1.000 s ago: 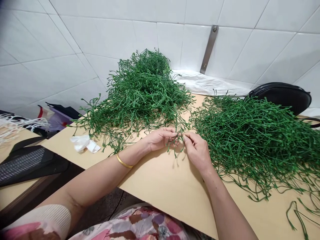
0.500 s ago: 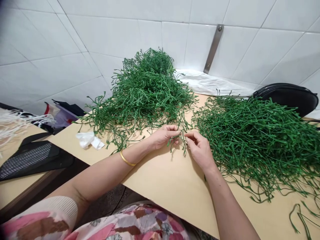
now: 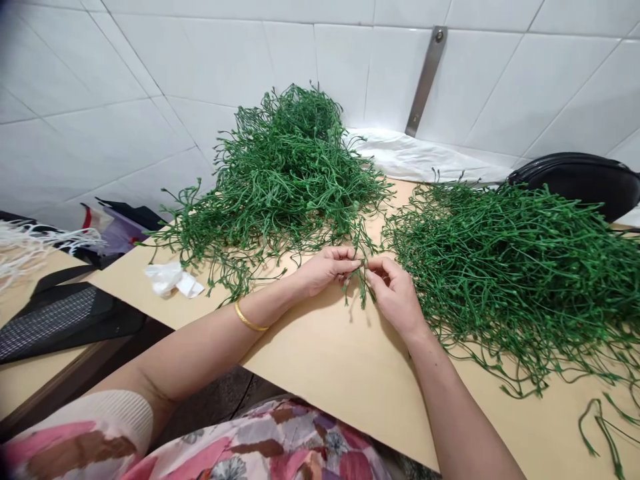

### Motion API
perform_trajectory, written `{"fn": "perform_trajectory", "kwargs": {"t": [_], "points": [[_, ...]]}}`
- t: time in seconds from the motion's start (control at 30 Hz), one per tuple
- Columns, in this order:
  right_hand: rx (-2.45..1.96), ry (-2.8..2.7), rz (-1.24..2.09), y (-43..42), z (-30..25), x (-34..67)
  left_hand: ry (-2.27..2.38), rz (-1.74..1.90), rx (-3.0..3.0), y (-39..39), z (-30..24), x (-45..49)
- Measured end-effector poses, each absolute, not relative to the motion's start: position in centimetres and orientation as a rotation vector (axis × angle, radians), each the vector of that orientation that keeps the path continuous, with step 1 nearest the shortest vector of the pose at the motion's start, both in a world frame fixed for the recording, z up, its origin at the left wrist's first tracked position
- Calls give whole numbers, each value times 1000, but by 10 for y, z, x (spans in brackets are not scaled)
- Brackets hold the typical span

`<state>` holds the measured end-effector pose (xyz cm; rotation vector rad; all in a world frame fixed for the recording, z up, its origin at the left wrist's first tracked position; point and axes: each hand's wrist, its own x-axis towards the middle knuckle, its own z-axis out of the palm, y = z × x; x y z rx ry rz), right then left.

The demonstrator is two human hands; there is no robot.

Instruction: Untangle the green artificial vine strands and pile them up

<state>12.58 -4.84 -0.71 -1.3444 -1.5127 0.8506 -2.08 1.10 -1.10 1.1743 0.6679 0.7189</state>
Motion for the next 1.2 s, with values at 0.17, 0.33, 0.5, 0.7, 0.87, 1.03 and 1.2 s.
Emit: {"fn": "perform_trajectory", "kwargs": {"t": [0.17, 0.33, 0.5, 0.7, 0.87, 1.03, 1.2], "points": [[-1397, -1489, 743, -50, -10, 126, 700, 717, 1186, 10, -9, -21], [-1417, -1621, 676, -52, -6, 124, 666, 677, 1216, 10, -9, -22], [-1426, -1536, 760, -50, -7, 125, 627, 648, 1254, 8, -10, -21], [-1449, -1485, 811, -50, -12, 118, 630, 679, 1265, 5, -10, -19], [-1553, -1667, 624, -53, -2, 121, 578, 613, 1192, 10, -11, -24], [-1214, -1593, 1159, -53, 7, 129, 426, 460, 1081, 16, -4, -31], [-1128, -1260, 1299, -55, 8, 130, 472, 573, 1051, 20, -8, -29]]}}
